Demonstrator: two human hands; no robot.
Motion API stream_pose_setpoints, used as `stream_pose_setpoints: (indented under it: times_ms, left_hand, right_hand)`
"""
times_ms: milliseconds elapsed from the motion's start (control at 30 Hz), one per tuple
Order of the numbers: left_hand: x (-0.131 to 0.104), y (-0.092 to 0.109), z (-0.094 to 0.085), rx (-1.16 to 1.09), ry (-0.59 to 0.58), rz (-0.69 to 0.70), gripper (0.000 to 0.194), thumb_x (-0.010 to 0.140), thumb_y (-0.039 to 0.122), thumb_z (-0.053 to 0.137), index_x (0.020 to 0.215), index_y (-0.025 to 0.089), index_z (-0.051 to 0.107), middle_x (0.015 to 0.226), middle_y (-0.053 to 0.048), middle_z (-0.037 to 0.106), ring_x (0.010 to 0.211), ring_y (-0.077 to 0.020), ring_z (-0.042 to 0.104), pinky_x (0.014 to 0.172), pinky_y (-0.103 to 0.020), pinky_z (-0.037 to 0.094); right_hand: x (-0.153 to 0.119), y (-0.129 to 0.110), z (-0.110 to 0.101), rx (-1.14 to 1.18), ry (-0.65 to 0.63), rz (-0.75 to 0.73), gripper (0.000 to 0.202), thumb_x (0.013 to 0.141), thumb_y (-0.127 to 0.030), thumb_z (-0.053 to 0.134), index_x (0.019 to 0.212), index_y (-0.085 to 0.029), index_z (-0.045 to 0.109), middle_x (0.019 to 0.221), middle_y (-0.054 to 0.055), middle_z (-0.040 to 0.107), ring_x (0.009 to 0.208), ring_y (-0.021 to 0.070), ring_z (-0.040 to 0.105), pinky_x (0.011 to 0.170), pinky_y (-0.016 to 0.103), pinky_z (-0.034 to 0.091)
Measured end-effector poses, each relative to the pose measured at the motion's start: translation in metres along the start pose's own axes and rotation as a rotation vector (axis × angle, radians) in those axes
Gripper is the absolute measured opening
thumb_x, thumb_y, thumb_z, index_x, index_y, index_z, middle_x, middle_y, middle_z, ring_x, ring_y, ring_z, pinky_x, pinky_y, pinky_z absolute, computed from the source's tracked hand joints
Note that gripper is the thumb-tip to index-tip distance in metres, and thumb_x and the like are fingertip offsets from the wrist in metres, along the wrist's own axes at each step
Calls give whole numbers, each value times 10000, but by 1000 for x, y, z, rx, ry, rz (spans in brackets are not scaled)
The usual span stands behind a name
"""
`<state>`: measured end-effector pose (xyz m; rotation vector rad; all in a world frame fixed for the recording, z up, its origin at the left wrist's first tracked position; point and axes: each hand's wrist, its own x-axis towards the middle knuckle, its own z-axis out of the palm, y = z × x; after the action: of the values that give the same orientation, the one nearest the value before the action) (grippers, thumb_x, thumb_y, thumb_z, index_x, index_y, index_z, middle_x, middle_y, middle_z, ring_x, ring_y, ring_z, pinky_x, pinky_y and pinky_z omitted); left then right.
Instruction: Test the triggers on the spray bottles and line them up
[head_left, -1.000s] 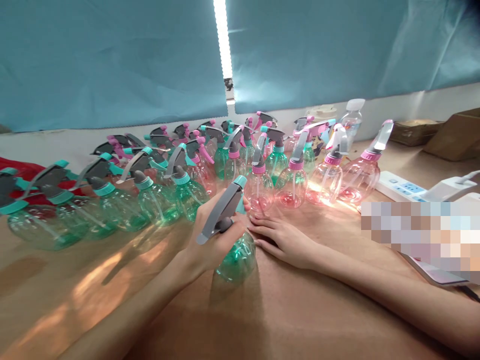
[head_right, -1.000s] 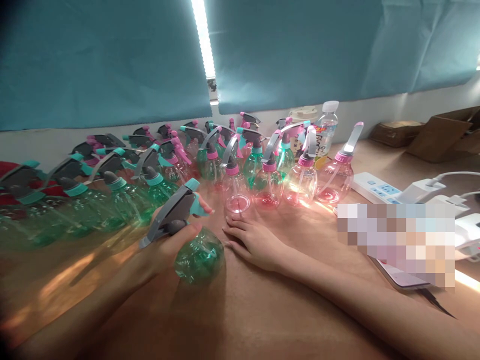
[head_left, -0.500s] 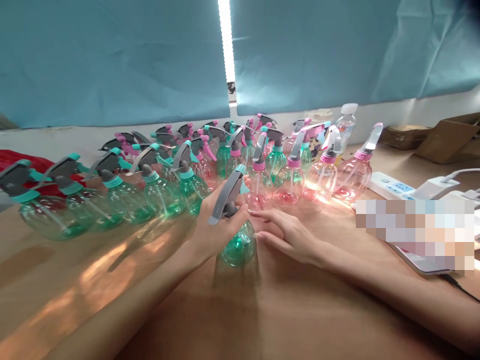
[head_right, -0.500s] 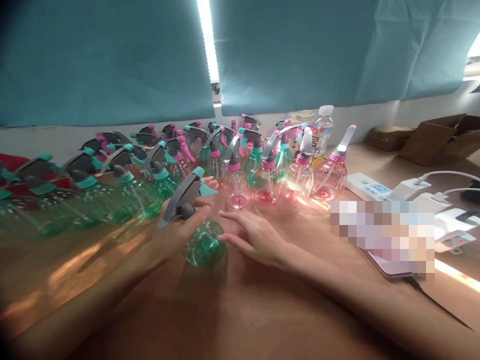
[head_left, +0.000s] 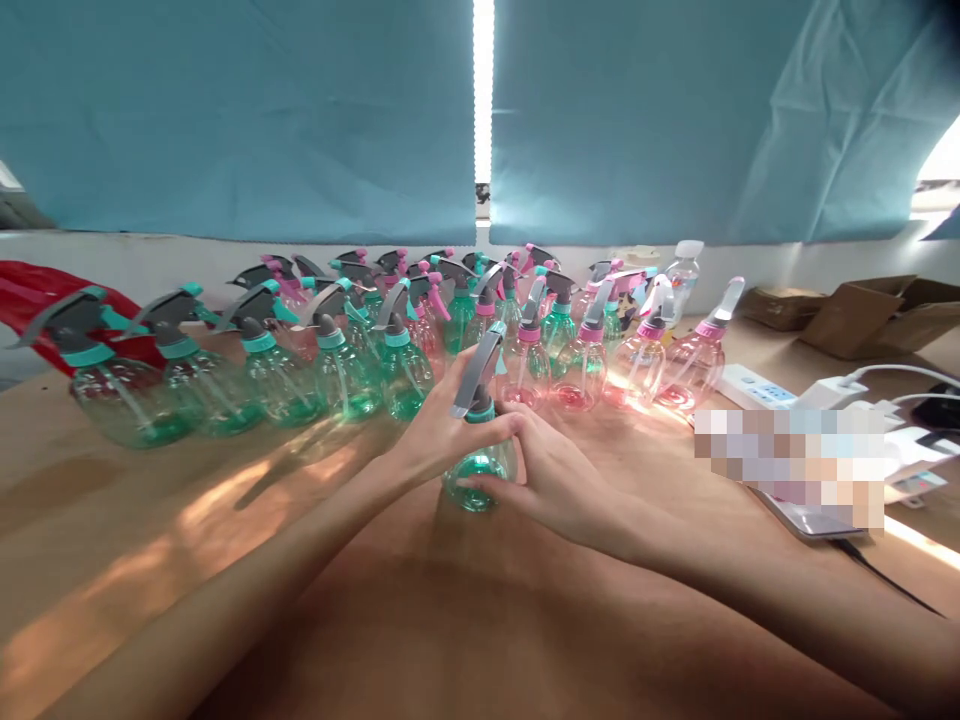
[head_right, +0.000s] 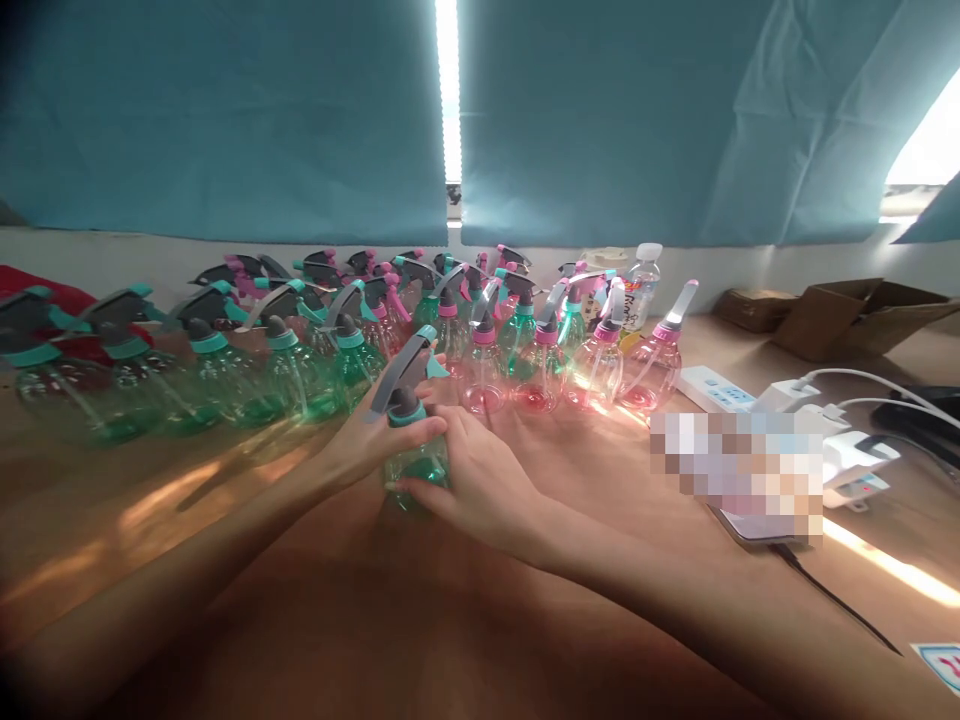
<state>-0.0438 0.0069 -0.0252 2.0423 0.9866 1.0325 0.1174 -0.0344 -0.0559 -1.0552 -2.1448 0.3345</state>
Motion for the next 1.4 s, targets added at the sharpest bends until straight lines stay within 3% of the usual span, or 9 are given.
stream_pose_setpoints:
  times_ms: [100,167,233,367,500,733,1033,1233,1400]
  left_hand:
    - [-15,-18,-11,-119,-68,4,662,828,406,611,1409,285,317,1407,-104,465,1228,-278,516,1001,-447,458]
    - [-31,-34,-17,-27,-81,-11,655,866,422,566,1432,270,276,1482,-131,376,1321,-324,424,1057,-521,391]
    - [-46,-47,-23,206,-16,-13,663,857,425,594,1423,264,289,1472,-126,375,1361,-328,354,1108,-559,300]
    - [-65,-62,-30,476,63,-65,440,890,335,543,1299,215,431,1290,-108,510,1215,-286,494,1031,-494,411]
    - [-66,-61,-31,518,34,-63,215,901,236,491,1094,184,571,1121,-89,593,1067,-248,572,935,-432,477]
    - [-64,-55,-29,563,-74,-5,227,854,199,541,1067,175,615,1060,-90,654,1020,-257,587,901,-433,486]
    - [-65,-62,-28,549,-89,-6,251,877,195,517,1115,169,592,1103,-88,631,1054,-239,572,929,-410,482]
    - [-63,-64,-28,545,-113,-37,256,891,210,505,1127,146,583,1108,-99,610,1056,-239,563,933,-409,472]
    - [-62,-64,-28,537,-121,-49,261,894,213,503,1137,150,575,1109,-93,602,1060,-239,561,933,-414,468]
  right_hand:
    - [8,7,2,-53,-40,-1,688,839,-472,630,1382,-193,313,1295,177,547,1195,347,535,933,514,482]
    - [16,15,1,-91,-60,0,713,827,-480,644,1388,-186,316,1289,188,547,1190,356,536,925,523,481]
    - [26,22,0,-132,-80,0,685,816,-478,660,1362,-201,354,1267,174,557,1173,352,546,910,516,487]
    - [53,34,0,-221,-100,12,583,814,-452,664,1281,-199,425,1219,152,574,1147,332,560,888,478,496]
    - [77,38,4,-390,-144,112,444,835,-432,626,1156,-164,479,1088,150,623,976,330,640,719,423,520]
    - [99,37,11,-499,-148,190,373,832,-431,633,1037,-145,510,1003,183,644,894,373,657,660,425,492]
    - [103,40,10,-480,-158,201,417,859,-366,625,1176,-139,476,1100,186,642,949,347,657,705,400,480]
    - [104,40,12,-462,-161,221,548,858,-360,624,1296,-93,430,1174,204,629,982,363,651,729,410,489]
    - [93,36,10,-406,-103,207,714,830,-332,672,1416,-105,334,1340,204,534,1051,352,622,785,426,503]
